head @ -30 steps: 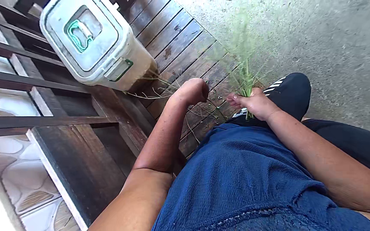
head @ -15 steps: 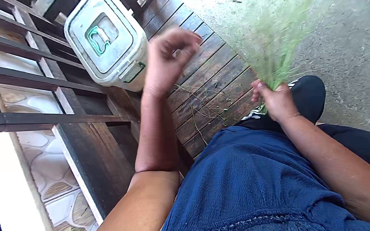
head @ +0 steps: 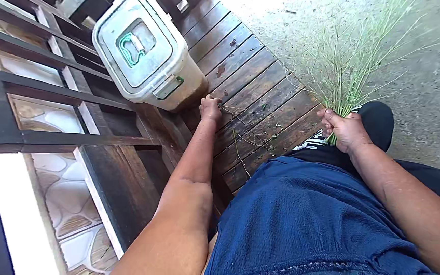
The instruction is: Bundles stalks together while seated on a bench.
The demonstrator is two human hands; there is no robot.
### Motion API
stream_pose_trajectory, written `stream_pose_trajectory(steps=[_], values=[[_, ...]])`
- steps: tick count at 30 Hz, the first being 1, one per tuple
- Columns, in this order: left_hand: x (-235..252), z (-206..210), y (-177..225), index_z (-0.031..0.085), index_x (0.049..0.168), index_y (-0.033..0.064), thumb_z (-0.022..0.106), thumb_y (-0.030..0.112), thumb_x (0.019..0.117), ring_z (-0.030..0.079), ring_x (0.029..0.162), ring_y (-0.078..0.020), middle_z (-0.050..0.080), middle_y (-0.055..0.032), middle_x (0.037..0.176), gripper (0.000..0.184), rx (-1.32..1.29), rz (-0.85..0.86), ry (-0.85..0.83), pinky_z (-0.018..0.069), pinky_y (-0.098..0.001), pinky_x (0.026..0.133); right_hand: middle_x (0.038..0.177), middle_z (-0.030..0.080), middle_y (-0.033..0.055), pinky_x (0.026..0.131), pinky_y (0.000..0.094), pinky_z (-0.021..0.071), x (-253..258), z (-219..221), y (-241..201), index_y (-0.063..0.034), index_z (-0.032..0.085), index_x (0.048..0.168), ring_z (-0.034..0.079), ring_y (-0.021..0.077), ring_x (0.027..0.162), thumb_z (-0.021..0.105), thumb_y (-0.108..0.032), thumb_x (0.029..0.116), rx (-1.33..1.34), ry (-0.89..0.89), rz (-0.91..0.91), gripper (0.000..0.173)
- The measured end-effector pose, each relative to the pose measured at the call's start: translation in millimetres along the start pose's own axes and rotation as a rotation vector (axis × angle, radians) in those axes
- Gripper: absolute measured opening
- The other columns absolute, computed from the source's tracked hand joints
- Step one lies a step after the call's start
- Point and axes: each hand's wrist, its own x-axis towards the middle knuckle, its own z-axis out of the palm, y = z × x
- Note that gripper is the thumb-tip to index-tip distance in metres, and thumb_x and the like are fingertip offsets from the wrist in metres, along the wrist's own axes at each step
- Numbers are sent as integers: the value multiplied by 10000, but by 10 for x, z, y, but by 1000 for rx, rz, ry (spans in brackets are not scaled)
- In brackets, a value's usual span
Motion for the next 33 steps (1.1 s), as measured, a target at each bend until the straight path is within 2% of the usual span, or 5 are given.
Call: stream_pose_trajectory(steps=[15,18,23,30,33], values=[[-385,-1188,225,717,1102,18,739,161,930,685,921,-276,716,-172,1038,225,-300,-2,-20,538,-520,893,533,378,-94,420,186,388,-40,25,-68,-83,682,1012,372,31,408,556,-161,1054,87,-32,63,154],[-540,-937,407,670,1134,-10,696,131,972,653,713,-126,695,-102,921,216,-604,56,-81,583,-327,712,553,453,-81,501,224,480,-104,81,-94,-51,686,1016,462,53,459,511,-172,1076,120,-40,-9,221],[-642,-293,864,594,1101,-6,634,6,980,691,707,-145,693,-86,886,128,-1099,46,-271,610,-309,668,840,704,33,671,287,599,-231,248,-157,1,664,1146,689,126,719,506,-164,1086,115,-120,-36,236],[-1081,197,1467,530,987,57,550,-81,971,687,738,-139,664,-37,833,141,-1397,15,-533,617,-326,734,1207,703,135,934,316,568,-208,383,-120,10,612,1316,700,143,1049,596,-179,1052,-70,-128,-74,325],[-1185,378,1595,573,940,59,627,-84,929,607,673,-74,643,-13,801,153,-1364,51,-544,529,-227,614,1079,709,128,921,342,557,-219,358,-92,34,636,1224,691,142,966,611,-191,1041,-222,-139,-99,290]])
